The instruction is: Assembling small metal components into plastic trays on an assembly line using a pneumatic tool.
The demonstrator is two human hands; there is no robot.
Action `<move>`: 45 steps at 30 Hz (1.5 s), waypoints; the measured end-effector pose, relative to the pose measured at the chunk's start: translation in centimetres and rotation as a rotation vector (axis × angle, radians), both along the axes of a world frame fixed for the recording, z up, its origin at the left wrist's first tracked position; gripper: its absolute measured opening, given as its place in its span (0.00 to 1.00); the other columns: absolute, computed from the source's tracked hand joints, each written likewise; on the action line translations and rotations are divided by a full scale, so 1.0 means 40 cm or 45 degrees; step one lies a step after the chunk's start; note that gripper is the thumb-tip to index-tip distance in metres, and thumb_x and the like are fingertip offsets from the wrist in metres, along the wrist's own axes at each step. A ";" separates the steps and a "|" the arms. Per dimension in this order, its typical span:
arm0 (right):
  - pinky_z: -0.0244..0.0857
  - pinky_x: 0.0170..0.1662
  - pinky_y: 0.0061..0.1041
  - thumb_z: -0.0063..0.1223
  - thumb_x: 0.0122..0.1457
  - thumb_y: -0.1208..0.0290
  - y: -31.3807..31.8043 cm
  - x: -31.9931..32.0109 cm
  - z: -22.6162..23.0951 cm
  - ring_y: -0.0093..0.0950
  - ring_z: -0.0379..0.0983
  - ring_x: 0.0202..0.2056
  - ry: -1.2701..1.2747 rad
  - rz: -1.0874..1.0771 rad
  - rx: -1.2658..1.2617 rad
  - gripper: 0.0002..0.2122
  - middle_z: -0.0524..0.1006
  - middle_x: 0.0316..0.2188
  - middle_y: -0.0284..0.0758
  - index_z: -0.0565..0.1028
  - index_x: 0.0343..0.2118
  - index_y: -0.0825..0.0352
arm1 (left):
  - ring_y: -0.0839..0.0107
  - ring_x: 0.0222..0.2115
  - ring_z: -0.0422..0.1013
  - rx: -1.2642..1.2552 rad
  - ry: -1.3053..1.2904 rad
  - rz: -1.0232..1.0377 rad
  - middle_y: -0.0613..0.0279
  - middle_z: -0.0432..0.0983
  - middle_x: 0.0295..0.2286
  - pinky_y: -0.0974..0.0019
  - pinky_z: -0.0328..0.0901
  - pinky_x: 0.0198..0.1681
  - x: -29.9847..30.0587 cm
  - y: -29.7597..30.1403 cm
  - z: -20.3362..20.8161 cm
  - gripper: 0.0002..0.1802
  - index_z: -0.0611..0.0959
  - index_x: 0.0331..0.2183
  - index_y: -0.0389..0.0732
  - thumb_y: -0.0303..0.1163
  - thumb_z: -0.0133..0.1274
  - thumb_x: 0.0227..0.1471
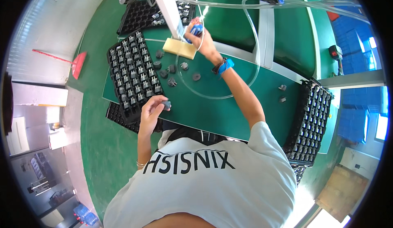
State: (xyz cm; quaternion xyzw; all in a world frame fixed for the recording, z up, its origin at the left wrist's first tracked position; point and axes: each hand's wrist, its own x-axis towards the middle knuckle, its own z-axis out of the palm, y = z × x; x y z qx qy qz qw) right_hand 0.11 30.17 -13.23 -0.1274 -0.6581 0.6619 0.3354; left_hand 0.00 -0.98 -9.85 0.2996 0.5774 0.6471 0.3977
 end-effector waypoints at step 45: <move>0.65 0.37 0.19 0.42 0.56 0.53 -0.291 0.271 0.262 0.21 0.70 0.34 -0.173 0.479 -0.741 0.22 0.71 0.33 0.33 0.68 0.42 0.71 | 0.73 0.35 0.70 0.517 0.040 0.209 0.62 0.68 0.35 0.70 0.66 0.40 0.068 0.124 0.140 0.15 0.75 0.36 0.33 0.15 0.56 0.42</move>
